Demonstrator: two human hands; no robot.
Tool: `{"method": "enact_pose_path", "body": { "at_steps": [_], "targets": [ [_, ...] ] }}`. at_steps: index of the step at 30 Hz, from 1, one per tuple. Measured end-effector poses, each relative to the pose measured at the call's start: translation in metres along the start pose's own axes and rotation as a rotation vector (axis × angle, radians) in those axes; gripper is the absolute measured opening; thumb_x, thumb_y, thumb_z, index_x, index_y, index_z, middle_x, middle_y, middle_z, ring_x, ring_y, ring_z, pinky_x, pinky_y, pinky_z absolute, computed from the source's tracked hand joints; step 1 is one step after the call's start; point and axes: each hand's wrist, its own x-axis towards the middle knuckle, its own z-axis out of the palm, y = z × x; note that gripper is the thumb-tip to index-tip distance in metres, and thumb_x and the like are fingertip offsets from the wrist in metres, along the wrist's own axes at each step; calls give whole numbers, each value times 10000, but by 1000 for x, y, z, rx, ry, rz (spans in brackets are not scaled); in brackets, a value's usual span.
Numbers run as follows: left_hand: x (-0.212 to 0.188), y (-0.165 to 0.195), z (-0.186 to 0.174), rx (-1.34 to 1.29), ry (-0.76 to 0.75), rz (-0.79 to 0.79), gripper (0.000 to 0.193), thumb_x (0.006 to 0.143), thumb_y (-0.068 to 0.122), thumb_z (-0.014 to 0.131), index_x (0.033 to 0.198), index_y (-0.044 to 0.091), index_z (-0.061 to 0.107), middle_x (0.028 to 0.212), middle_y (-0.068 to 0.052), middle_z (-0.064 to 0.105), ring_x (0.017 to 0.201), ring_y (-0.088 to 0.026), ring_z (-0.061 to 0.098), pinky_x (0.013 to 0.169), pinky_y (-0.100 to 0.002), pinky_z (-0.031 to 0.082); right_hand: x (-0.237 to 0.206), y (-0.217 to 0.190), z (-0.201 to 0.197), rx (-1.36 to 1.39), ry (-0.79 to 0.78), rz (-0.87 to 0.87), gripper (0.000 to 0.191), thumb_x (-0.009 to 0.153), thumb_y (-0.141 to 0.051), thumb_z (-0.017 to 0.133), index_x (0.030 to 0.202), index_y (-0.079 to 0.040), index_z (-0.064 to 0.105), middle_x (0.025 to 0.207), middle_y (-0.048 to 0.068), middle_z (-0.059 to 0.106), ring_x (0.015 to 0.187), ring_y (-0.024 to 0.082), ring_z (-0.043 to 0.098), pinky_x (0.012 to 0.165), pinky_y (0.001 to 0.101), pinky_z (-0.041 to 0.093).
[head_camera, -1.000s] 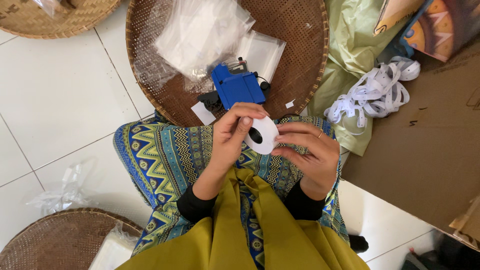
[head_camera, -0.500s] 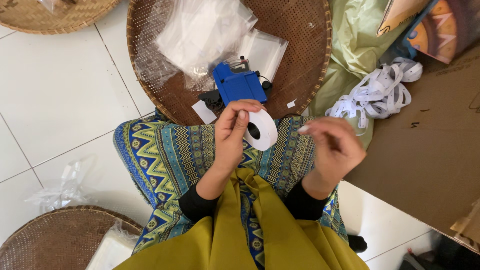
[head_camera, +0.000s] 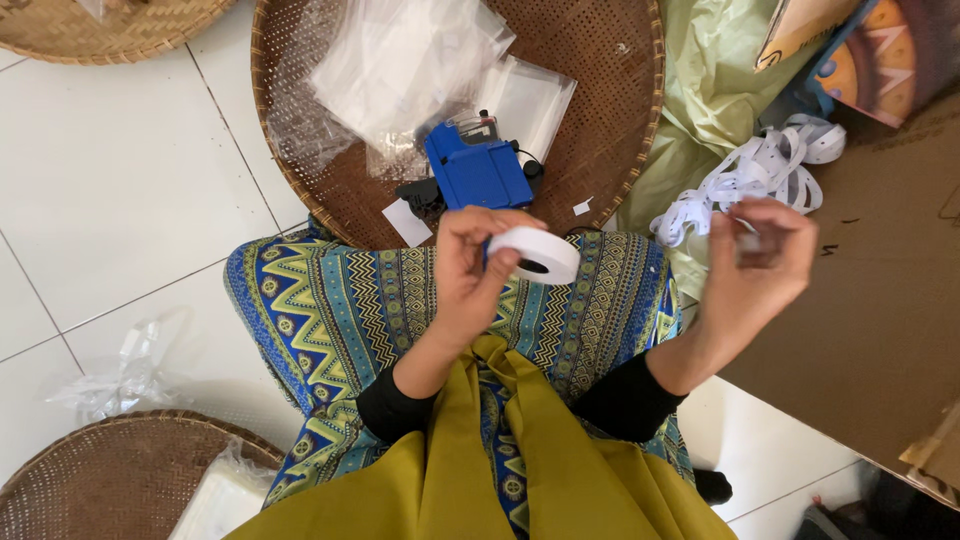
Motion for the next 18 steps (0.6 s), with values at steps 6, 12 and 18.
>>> {"method": "enact_pose_path", "body": {
  "at_steps": [6,12,18],
  "targets": [
    [-3,7,-3,578,-157,339,482,886,87,826,1215,134,478,1192,-72,756,1033,-222,618,898,-344,455,-27,-40,35,49,-505,-301,590,627,-170,882,1160,-2,694,1206,123,683,1187,244,614,1040,406,491],
    [4,12,1,659,-169,446,446,793,192,899,1141,113,631,1113,-61,721,981,-241,677,855,-356,511,-33,-54,47,-7,-484,-278,373,689,-35,882,1030,1,737,1032,104,761,1002,226,709,953,347,507],
    [11,21,-2,787,-179,596,381,772,163,931,1080,90,718,1079,-69,702,956,-249,671,810,-369,539,-38,-42,46,172,-409,-161,307,751,59,843,1032,37,721,1017,141,754,992,243,695,906,317,531]
  ]
}}
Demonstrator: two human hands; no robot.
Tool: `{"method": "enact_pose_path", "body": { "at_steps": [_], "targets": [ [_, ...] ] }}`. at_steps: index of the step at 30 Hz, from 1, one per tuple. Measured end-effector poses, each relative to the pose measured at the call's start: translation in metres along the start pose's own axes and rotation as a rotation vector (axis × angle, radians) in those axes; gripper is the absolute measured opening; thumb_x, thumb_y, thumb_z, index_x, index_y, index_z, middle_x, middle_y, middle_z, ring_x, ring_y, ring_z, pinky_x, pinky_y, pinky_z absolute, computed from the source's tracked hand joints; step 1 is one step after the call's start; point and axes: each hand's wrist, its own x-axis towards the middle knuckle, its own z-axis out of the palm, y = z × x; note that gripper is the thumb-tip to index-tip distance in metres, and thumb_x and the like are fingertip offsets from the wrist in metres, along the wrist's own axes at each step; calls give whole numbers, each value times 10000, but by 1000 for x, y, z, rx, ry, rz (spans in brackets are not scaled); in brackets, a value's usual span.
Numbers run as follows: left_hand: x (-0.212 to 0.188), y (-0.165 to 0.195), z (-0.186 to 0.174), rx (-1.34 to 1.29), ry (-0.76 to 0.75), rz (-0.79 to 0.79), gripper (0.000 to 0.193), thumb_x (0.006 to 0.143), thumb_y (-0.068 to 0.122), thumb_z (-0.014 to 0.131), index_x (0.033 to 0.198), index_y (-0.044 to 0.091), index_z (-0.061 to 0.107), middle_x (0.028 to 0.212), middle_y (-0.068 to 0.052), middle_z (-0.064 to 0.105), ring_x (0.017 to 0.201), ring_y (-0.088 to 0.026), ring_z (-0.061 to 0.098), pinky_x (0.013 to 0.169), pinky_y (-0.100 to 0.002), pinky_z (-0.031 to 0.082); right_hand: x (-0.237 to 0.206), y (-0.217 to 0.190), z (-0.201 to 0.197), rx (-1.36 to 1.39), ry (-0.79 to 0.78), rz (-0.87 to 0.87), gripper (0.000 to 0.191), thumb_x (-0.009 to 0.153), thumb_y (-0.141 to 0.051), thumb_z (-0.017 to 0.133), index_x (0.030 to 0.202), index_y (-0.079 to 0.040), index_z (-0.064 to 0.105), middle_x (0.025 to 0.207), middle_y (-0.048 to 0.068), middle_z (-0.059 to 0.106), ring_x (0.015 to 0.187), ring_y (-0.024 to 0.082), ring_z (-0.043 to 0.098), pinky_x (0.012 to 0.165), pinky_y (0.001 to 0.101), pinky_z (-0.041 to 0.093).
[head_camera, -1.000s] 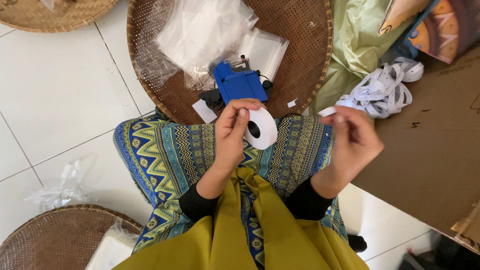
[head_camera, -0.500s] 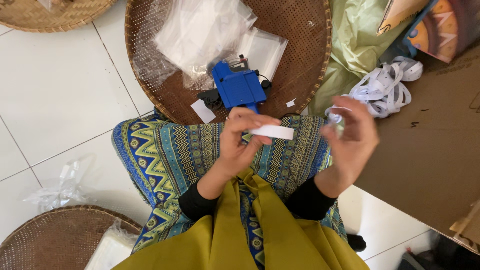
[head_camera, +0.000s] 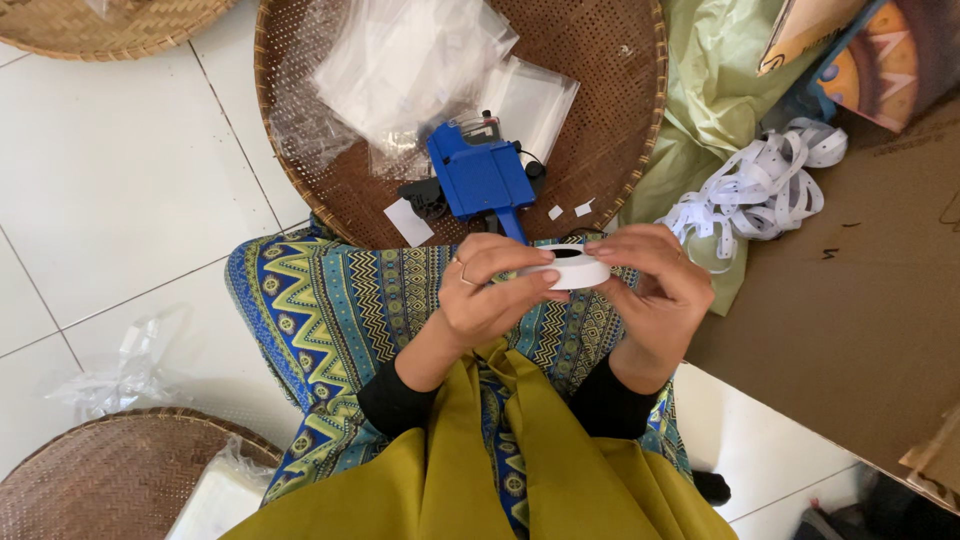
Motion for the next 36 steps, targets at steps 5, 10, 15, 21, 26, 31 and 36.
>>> {"method": "enact_pose_path", "body": {
  "at_steps": [5,10,15,21,26,31,36],
  "targets": [
    [1,-5,-5,42,26,68,362,775,101,911,1088,65,731,1126,-86,721,944,-251,696,812,-367,564,0,21,-8,80,72,-71,278,767,171,766,1012,71,680,1035,192,726,1034,281,688,914,360,576],
    [-4,-7,-2,-74,62,-3,337,817,59,890,1092,8,701,1149,-116,719,970,-265,711,849,-369,596,-4,37,-12,184,105,-35,199,822,202,695,967,71,660,1036,208,737,1031,317,725,942,407,602],
    [-8,-11,-3,-127,40,-51,333,828,28,847,1122,-22,698,1172,-174,714,1050,-321,738,900,-399,629,-6,44,-10,144,115,-173,208,827,176,788,881,48,634,964,216,726,939,325,753,926,467,637],
    [-13,-11,0,-160,33,-66,488,763,184,893,1156,-26,693,1185,-195,718,1070,-321,746,895,-382,643,-9,44,-4,133,214,-194,239,811,125,834,842,44,611,942,231,725,955,332,761,888,475,654],
    [-13,-8,3,-215,46,-62,688,663,369,938,1172,-16,679,1195,-191,708,1104,-319,733,915,-378,623,-8,46,-4,189,262,-208,228,838,133,825,839,43,615,936,230,726,940,305,759,917,496,645],
    [-11,-5,4,-236,36,-82,709,658,361,972,1186,-12,681,1222,-190,704,1151,-323,725,965,-402,624,-12,46,-4,188,297,-185,232,853,139,819,831,40,611,928,224,727,930,291,758,914,495,648],
    [-11,-4,2,-352,0,-79,628,741,229,972,1226,-22,661,1284,-205,666,1215,-334,689,1004,-432,608,-14,48,-6,170,323,-192,239,841,151,813,824,37,602,939,225,723,926,283,755,911,489,648]
  ]
}}
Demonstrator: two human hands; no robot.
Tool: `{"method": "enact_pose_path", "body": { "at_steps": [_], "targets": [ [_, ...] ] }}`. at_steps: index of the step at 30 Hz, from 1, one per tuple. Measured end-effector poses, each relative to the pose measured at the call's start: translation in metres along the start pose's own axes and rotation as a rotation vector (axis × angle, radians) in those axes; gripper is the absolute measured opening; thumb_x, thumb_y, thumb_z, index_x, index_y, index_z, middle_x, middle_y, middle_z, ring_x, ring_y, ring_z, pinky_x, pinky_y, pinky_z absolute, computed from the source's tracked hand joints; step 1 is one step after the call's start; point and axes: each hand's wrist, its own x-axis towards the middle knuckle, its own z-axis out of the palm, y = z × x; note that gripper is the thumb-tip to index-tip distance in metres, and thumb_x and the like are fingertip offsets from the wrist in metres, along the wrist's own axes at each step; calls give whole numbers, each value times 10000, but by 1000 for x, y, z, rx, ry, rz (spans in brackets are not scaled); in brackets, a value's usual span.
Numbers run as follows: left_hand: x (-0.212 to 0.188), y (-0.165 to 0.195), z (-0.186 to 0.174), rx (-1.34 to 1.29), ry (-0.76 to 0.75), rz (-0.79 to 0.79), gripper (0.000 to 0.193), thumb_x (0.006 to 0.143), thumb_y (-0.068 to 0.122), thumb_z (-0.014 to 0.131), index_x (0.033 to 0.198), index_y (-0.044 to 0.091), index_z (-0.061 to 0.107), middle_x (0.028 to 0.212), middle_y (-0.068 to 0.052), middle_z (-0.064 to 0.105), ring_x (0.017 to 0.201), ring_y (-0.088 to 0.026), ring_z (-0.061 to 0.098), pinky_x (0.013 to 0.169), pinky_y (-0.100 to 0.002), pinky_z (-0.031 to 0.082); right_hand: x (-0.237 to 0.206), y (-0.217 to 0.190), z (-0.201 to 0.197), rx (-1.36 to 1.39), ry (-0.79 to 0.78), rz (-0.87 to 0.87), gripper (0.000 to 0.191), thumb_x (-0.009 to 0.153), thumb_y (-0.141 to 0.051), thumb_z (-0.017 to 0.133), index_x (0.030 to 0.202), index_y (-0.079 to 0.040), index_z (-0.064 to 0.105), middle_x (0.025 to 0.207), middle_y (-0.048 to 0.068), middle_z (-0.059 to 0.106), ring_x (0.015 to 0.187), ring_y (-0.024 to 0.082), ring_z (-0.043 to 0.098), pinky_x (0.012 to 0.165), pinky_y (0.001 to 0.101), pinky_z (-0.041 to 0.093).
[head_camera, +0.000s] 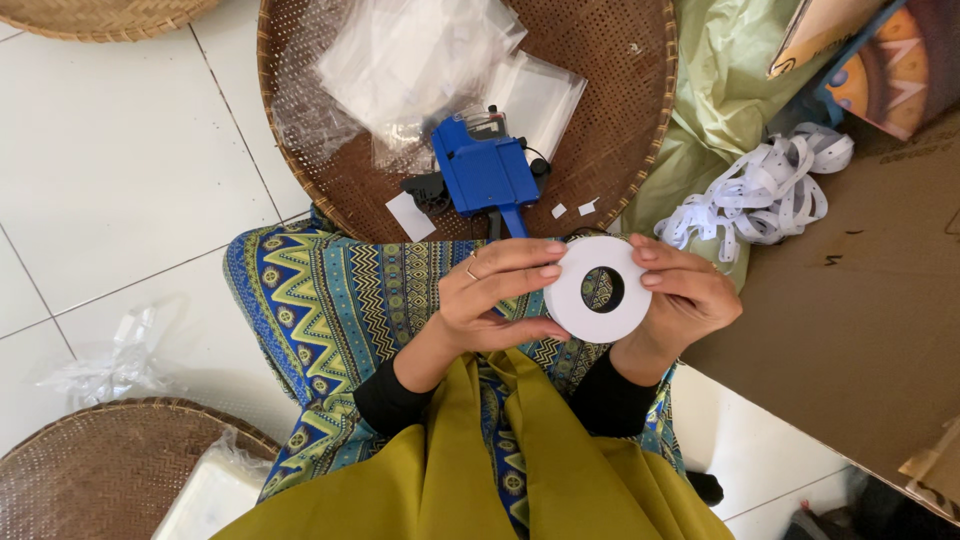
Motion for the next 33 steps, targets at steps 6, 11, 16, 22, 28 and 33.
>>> {"method": "enact_pose_path", "body": {
  "at_steps": [6,11,16,22,28,33],
  "targets": [
    [-3,1,4,-174,-32,-69,707,814,57,938,1384,45,520,1374,-208,623,1311,-357,649,1042,-436,590,-1,-2,-2,-73,11,-24,266,853,202,793,833,8,611,1074,238,685,978,331,759,876,443,665],
    [-6,-4,8,-211,-5,9,684,807,24,932,1351,53,519,1369,-207,610,1289,-373,647,1075,-498,597,-1,-1,-2,-95,5,-74,285,832,202,792,836,6,584,1059,230,686,970,309,754,851,425,664],
    [-9,-5,10,-160,32,67,631,789,11,932,1297,51,559,1296,-182,655,1222,-370,679,1042,-498,611,-2,5,-3,-95,54,-110,303,843,171,815,858,-3,567,1058,223,687,1019,289,741,862,429,669],
    [-11,-5,13,-157,37,84,551,793,7,931,1199,54,561,1230,-148,672,1203,-375,682,1004,-498,635,-6,10,-9,-80,68,-102,322,842,145,825,871,-9,544,1073,217,681,1010,280,745,871,427,666],
    [-12,-3,15,-166,34,92,518,790,-29,925,1117,68,535,1193,-122,650,1214,-399,666,1004,-506,638,-9,11,-14,-105,66,-87,379,845,181,840,886,-12,517,1095,213,675,981,266,734,896,431,665],
    [-11,-2,14,-193,21,87,511,786,-46,912,1108,62,529,1188,-150,644,1227,-410,651,1015,-522,625,-2,2,-7,-17,38,-23,352,833,126,838,900,-4,518,1120,231,680,1028,306,746,902,427,642]
  ]
}}
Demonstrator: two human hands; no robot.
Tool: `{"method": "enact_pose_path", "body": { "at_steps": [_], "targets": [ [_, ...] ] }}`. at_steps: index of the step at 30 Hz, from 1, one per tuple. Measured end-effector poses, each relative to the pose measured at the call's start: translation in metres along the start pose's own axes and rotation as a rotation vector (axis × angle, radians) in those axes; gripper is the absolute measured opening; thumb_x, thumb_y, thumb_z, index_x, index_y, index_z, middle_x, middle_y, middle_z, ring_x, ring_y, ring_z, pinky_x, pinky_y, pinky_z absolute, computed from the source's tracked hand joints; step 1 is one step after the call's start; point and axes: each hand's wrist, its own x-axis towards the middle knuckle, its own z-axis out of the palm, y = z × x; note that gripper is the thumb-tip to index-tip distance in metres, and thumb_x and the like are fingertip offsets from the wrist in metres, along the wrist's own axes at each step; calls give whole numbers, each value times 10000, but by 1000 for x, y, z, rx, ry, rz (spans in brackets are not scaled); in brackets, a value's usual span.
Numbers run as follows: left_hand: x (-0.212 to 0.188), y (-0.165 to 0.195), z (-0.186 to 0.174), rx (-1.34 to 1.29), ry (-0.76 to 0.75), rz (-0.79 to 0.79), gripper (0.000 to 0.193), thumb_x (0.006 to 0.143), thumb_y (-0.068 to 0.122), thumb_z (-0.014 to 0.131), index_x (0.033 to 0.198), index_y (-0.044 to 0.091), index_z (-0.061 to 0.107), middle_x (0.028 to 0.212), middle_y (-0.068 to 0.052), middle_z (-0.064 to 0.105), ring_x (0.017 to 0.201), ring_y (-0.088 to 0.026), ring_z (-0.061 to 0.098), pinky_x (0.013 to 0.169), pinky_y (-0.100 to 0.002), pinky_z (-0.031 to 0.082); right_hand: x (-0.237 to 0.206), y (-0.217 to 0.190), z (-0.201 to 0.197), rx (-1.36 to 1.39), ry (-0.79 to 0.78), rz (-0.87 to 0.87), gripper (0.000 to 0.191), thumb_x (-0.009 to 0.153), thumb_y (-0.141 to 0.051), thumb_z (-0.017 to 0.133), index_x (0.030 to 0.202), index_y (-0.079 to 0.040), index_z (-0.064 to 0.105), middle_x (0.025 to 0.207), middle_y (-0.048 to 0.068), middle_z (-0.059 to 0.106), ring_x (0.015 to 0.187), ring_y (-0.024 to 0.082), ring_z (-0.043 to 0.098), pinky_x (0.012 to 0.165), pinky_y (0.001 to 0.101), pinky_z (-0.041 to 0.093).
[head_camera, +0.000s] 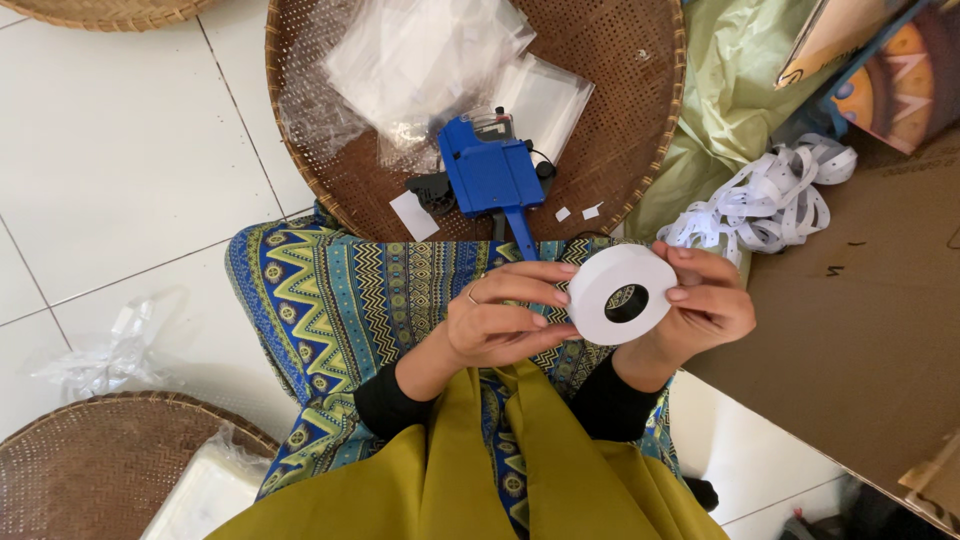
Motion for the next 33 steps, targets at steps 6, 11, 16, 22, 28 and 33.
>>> {"method": "enact_pose_path", "body": {
  "at_steps": [6,11,16,22,28,33],
  "targets": [
    [1,4,0,28,-2,-53,520,808,-60,894,1194,64,568,1183,-151,642,1227,-388,665,1034,-510,623,10,-19,16,289,19,276,290,864,-150,813,892,52,608,1094,270,684,1016,318,732,992,517,633],
    [1,13,15,-34,169,-254,438,870,-37,839,1224,32,590,1240,-156,635,1244,-332,660,1054,-421,593,17,-10,29,307,-92,46,445,775,-162,929,1002,-10,577,1242,227,633,1160,302,696,1084,480,587],
    [-2,19,34,-219,400,-420,281,956,-67,736,1195,6,609,1290,-177,653,1236,-285,657,1032,-367,548,-1,-13,36,264,-113,76,663,778,-56,965,1235,-82,486,1207,162,620,1049,260,722,868,380,655],
    [2,22,15,69,216,-295,198,980,-25,687,1164,34,643,1198,-192,714,1150,-299,712,986,-395,566,7,-14,30,217,-413,3,495,859,-251,846,1203,9,602,1034,209,699,988,348,724,858,469,636],
    [12,24,9,102,150,-231,153,1041,-10,671,1161,68,619,1234,-144,711,1206,-285,709,1107,-474,536,7,-21,21,59,-428,-66,417,813,-346,802,1069,-23,741,944,149,762,906,251,598,807,350,456],
    [12,26,13,120,269,-343,280,962,101,767,1184,42,606,1318,-139,609,1299,-255,596,1131,-406,485,7,-14,16,121,-488,-34,444,735,-227,912,1075,-45,690,942,156,751,861,232,593,770,342,437]
  ]
}}
